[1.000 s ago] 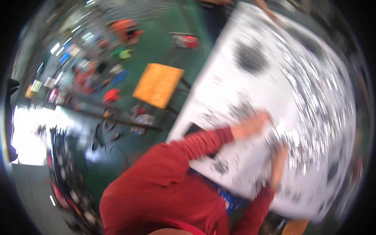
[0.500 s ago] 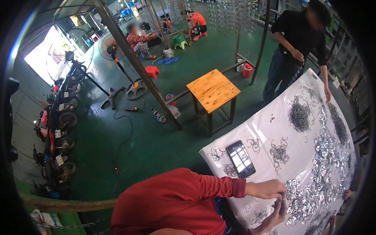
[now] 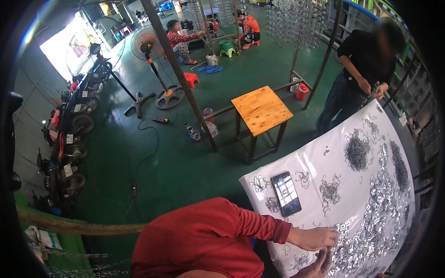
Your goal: The person sits at a table and repeatedly picks up small metal hooks and flat metal pieces, linking them together by hand to form a chain. They occasionally lift the growing chain to check its length before continuing to add more pieces.
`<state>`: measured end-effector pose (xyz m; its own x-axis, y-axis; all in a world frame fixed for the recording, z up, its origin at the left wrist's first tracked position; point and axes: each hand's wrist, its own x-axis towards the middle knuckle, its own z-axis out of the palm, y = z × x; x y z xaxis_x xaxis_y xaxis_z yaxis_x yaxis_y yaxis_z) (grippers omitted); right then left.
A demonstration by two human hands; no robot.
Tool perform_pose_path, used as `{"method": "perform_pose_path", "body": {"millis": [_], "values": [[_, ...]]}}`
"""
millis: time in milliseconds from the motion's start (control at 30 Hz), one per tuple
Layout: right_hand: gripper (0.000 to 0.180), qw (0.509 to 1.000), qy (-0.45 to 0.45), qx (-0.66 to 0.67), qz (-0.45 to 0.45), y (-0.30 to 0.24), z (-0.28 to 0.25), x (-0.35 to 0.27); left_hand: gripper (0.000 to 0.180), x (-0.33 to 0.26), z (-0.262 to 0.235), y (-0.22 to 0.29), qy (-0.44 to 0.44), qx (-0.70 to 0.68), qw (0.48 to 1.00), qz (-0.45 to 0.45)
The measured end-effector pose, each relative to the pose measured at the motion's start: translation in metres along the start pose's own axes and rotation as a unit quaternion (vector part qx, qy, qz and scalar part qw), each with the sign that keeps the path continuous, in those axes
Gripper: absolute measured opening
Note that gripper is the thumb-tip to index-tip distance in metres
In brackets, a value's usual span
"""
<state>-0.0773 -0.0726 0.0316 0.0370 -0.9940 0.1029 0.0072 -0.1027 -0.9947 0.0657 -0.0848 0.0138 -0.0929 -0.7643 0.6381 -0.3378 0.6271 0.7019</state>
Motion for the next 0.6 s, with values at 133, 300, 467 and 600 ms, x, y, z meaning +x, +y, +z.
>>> {"method": "perform_pose_path", "body": {"millis": [133, 300, 467, 600], "values": [[0.023, 0.998, -0.012, -0.045, 0.045, -0.014, 0.008, -0.007, 0.009, -0.004, 0.004, -0.003, -0.014, 0.056, 0.998, -0.021], [0.024, 0.993, -0.074, -0.087, -0.008, -0.005, -0.031, -0.025, 0.018, -0.027, -0.01, 0.0, -0.114, -0.263, 0.936, -0.207], [0.025, 0.99, -0.057, -0.067, 0.111, 0.003, -0.098, -0.016, 0.011, -0.029, -0.023, 0.026, -0.193, -0.225, 0.916, -0.27], [0.026, 0.973, 0.104, -0.167, 0.123, 0.06, -0.132, 0.053, 0.011, -0.026, -0.028, 0.025, -0.204, -0.189, 0.928, -0.246]]}}
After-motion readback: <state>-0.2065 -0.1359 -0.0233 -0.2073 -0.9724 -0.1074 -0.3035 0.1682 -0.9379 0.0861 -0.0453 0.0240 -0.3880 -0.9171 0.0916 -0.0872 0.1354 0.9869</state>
